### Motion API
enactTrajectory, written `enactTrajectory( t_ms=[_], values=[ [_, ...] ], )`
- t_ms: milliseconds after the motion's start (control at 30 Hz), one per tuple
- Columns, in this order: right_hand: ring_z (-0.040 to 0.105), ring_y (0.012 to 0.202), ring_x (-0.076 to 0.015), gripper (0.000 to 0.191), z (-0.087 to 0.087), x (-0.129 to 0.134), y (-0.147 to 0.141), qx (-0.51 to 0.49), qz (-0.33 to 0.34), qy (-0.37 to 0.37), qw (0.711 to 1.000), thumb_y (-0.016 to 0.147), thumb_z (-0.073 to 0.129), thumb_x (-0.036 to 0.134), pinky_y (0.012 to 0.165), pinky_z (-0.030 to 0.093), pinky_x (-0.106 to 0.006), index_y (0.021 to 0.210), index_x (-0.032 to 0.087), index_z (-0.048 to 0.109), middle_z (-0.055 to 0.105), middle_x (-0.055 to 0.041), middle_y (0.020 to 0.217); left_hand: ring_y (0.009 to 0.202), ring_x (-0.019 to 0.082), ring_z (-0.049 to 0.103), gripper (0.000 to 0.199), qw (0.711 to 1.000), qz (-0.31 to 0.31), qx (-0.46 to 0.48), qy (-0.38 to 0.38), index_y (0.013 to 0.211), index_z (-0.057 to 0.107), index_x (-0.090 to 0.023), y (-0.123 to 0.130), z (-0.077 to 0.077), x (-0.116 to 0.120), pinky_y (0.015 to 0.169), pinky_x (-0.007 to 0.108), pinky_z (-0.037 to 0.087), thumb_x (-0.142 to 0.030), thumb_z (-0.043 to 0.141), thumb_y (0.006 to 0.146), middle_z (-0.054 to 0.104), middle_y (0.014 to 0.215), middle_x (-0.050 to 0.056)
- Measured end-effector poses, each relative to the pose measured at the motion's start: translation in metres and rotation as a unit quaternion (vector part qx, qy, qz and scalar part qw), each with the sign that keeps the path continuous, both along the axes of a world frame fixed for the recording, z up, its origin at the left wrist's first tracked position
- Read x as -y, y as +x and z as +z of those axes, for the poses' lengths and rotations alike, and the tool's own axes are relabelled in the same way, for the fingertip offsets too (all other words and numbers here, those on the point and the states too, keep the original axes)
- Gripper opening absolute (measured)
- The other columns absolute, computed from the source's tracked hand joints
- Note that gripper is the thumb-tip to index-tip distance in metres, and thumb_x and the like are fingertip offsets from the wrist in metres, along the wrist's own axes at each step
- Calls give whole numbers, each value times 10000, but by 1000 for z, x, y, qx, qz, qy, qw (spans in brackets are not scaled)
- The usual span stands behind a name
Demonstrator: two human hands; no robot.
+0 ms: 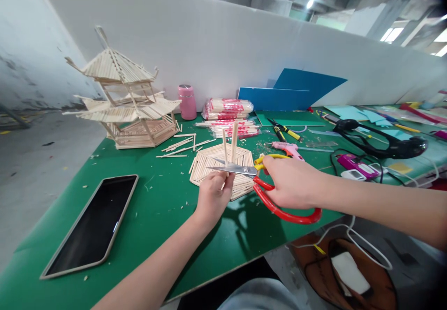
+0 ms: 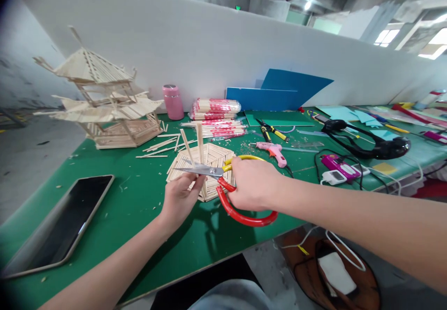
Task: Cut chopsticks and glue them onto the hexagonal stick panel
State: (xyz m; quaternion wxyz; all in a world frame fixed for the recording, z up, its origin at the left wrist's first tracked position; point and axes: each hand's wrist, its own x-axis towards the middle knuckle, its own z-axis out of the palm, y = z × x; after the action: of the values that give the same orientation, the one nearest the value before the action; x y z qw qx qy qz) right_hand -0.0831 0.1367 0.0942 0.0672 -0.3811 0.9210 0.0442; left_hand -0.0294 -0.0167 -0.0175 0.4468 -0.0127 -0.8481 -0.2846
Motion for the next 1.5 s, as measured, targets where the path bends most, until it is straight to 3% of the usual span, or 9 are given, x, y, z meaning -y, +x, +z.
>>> enactTrajectory(
  t_ms=[133, 400, 633, 867, 1133, 1500],
  values=[
    [581, 611, -229, 196, -3, -3, -2, -14, 11, -4, 1000, 678, 480, 345, 519, 375, -306, 774, 176, 462, 611, -58, 678, 423, 90, 489, 224, 1000, -6, 5, 2, 528, 456, -171, 1, 1, 0, 425, 178, 356, -188, 482, 749, 517, 469, -20],
    [578, 602, -225, 205, -10, -6, -6, -24, 21, -13, 999, 670, 506, 349, 516, 378, -305, 758, 170, 463, 610, -70, 680, 350, 63, 387, 338, 1000, 0, 4, -11, 441, 351, -179, 1, 3, -1, 377, 182, 280, -187, 470, 758, 438, 417, -45],
    [578, 605, -228, 229, -12, -9, -7, -18, 19, -27, 999, 666, 500, 384, 482, 368, -293, 758, 182, 445, 609, -62, 672, 363, 68, 404, 305, 1000, -3, 7, -8, 466, 387, -177, 1, 2, -1, 386, 185, 292, -189, 476, 757, 457, 436, -38],
    [561, 566, -204, 210, -5, -5, 0, 29, -21, -22, 999, 696, 453, 406, 436, 328, -271, 739, 201, 442, 602, -38, 684, 395, 78, 433, 294, 1000, -9, 10, -13, 469, 395, -180, 1, 2, 0, 404, 184, 308, -190, 470, 752, 460, 441, -32],
    [528, 525, -176, 156, -3, -6, 5, 71, -41, -37, 996, 677, 473, 349, 419, 313, -253, 712, 200, 449, 593, -35, 652, 374, 66, 338, 343, 1000, -18, 17, 9, 457, 300, -189, 1, 4, -2, 378, 182, 264, -183, 488, 744, 349, 425, -60],
    [530, 535, -175, 199, -3, -3, 3, 114, -76, -25, 990, 686, 462, 406, 435, 315, -262, 723, 211, 466, 595, -27, 674, 376, 73, 410, 273, 997, -35, 54, 32, 491, 416, -176, 2, 5, 1, 397, 180, 322, -203, 470, 758, 428, 421, -47]
  ],
)
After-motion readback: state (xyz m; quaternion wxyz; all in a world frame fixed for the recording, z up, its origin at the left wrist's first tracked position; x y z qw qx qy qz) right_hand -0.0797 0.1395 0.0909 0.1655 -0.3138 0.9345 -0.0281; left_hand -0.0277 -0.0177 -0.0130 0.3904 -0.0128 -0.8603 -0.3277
